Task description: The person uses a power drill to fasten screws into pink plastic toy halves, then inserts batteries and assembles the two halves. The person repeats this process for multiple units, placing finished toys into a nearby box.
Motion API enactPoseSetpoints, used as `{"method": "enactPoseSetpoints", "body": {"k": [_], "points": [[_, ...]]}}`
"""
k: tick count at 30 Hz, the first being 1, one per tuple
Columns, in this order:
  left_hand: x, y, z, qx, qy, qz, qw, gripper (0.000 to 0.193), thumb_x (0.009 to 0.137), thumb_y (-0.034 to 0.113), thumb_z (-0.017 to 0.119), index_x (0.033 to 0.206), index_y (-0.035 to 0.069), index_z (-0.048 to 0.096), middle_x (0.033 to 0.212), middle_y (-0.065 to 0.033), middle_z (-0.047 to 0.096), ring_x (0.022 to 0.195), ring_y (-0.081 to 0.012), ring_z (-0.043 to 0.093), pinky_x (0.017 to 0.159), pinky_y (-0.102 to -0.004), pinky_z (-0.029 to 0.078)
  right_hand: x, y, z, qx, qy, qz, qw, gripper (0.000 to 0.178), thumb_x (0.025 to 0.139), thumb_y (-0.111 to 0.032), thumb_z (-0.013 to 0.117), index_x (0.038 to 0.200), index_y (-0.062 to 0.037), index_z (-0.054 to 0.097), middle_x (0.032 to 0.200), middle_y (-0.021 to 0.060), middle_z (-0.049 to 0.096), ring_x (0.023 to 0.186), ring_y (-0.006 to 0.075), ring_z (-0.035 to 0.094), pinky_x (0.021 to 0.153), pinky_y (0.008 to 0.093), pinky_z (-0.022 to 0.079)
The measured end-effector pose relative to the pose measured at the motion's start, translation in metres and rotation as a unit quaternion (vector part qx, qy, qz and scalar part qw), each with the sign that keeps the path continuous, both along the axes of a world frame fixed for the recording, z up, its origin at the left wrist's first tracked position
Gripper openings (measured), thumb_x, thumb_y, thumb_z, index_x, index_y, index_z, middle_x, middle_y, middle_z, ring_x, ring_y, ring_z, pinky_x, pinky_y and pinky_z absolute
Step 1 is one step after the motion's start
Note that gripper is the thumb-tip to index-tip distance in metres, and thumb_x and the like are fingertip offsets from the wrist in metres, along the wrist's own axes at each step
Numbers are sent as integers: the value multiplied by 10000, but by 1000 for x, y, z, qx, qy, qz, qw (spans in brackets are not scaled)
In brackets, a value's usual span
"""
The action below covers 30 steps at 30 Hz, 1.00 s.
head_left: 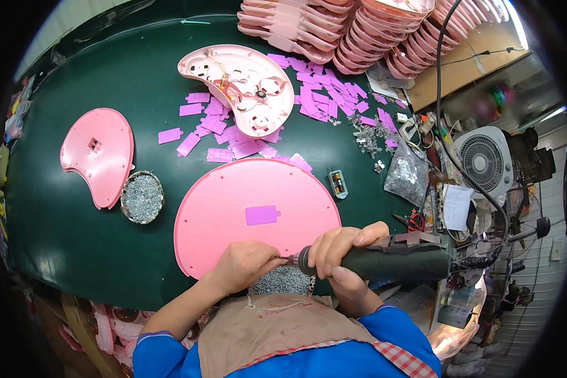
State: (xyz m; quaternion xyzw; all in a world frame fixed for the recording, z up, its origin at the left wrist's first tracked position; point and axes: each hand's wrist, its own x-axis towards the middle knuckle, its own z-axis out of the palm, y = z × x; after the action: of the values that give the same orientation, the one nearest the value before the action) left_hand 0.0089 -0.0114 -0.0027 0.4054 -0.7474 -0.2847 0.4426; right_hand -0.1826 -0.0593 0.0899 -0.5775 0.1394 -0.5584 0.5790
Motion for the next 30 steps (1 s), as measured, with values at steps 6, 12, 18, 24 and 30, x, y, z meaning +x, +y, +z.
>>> {"method": "enactPoseSetpoints", "body": {"k": [6,12,18,24,30], "points": [[3,13,5,-69,-5,2,998,168,782,74,828,843,37,677,693,-74,627,611,-252,635,548,-369,497,3,16,5,12,-13,5,1000,486,869,-52,696,1200,-136,350,702,55,583,571,182,596,608,353,545],[-4,24,14,-84,27,68,994,120,828,29,792,922,23,719,727,-91,667,587,-239,629,520,-351,485,-1,15,-6,-71,36,17,997,528,848,122,604,1260,-84,346,753,120,606,662,226,625,678,399,567],[17,58,14,169,148,131,966,62,901,35,757,940,-5,732,701,-79,683,571,-140,636,537,-287,485,7,6,-16,-83,25,-18,996,522,839,125,602,1253,-69,349,756,116,604,630,196,612,634,364,572],[35,77,13,234,110,180,949,86,882,38,782,919,-26,738,677,-67,685,590,-91,626,541,-241,471,22,-1,-16,-98,17,8,995,546,840,119,618,1290,-65,370,762,97,603,645,192,618,645,367,566],[46,77,13,230,181,234,927,61,912,5,724,928,-47,752,651,-54,670,571,-83,613,540,-225,471,35,-9,-13,-94,-2,27,995,575,850,69,655,1338,-81,390,747,97,610,650,207,620,648,387,557]]}}
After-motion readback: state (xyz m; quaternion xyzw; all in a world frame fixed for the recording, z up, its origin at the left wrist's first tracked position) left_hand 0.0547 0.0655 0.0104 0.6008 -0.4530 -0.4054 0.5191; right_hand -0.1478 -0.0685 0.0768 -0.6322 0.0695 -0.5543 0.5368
